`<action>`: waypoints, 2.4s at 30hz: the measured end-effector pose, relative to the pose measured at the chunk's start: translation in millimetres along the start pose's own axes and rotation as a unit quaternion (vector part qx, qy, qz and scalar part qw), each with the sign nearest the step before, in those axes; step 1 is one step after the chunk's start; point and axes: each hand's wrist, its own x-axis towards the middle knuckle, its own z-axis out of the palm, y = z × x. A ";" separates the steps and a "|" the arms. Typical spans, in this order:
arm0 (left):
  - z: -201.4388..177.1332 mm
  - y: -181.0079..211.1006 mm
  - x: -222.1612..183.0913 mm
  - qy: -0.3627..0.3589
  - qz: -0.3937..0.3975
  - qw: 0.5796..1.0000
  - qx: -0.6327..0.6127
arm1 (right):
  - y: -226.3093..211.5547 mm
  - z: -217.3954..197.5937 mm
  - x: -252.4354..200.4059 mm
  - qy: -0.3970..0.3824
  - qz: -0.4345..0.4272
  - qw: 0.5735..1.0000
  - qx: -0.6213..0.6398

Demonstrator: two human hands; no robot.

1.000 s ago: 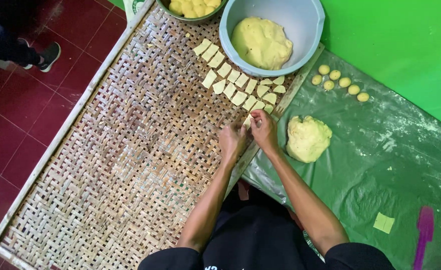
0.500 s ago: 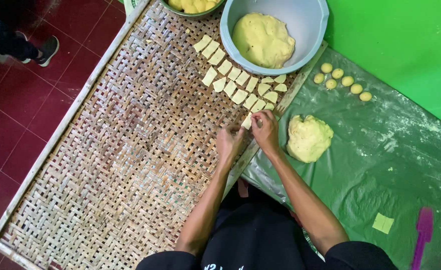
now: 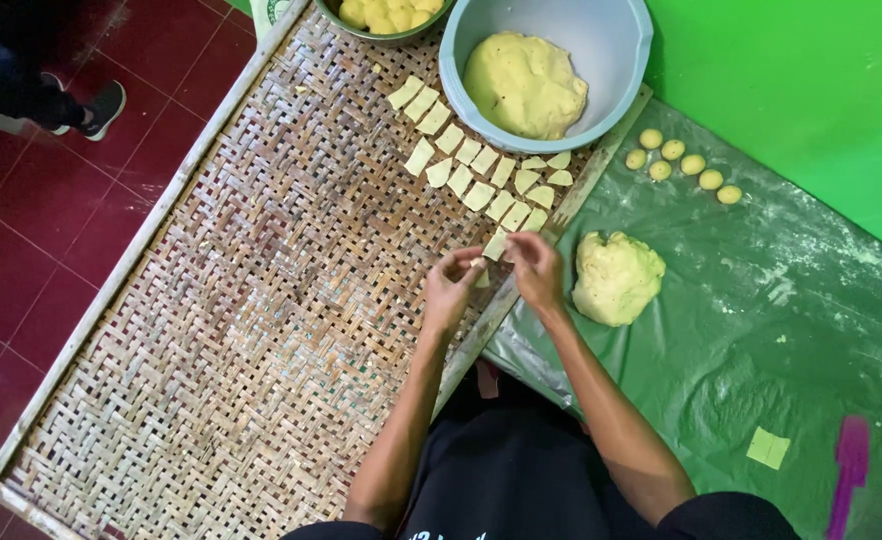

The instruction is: Flattening dough with a manual roller, cutting it with a spatula, and hand-shaping small pieces.

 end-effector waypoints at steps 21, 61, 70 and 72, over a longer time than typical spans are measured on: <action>-4.7 -31.8 33.3 0.032 0.086 0.990 -0.106 | -21.2 -5.8 16.2 -0.180 0.139 0.971 0.081; 12.8 -80.4 82.7 0.118 0.206 0.918 0.316 | 31.6 23.6 53.3 -0.068 -0.147 0.943 -0.290; 6.0 -91.2 94.5 0.094 0.191 0.924 0.319 | 30.9 5.5 37.2 0.021 -0.047 0.995 -0.086; 5.2 -92.1 95.0 0.086 0.176 0.931 0.309 | 21.4 -6.6 22.7 0.039 -0.013 0.998 -0.038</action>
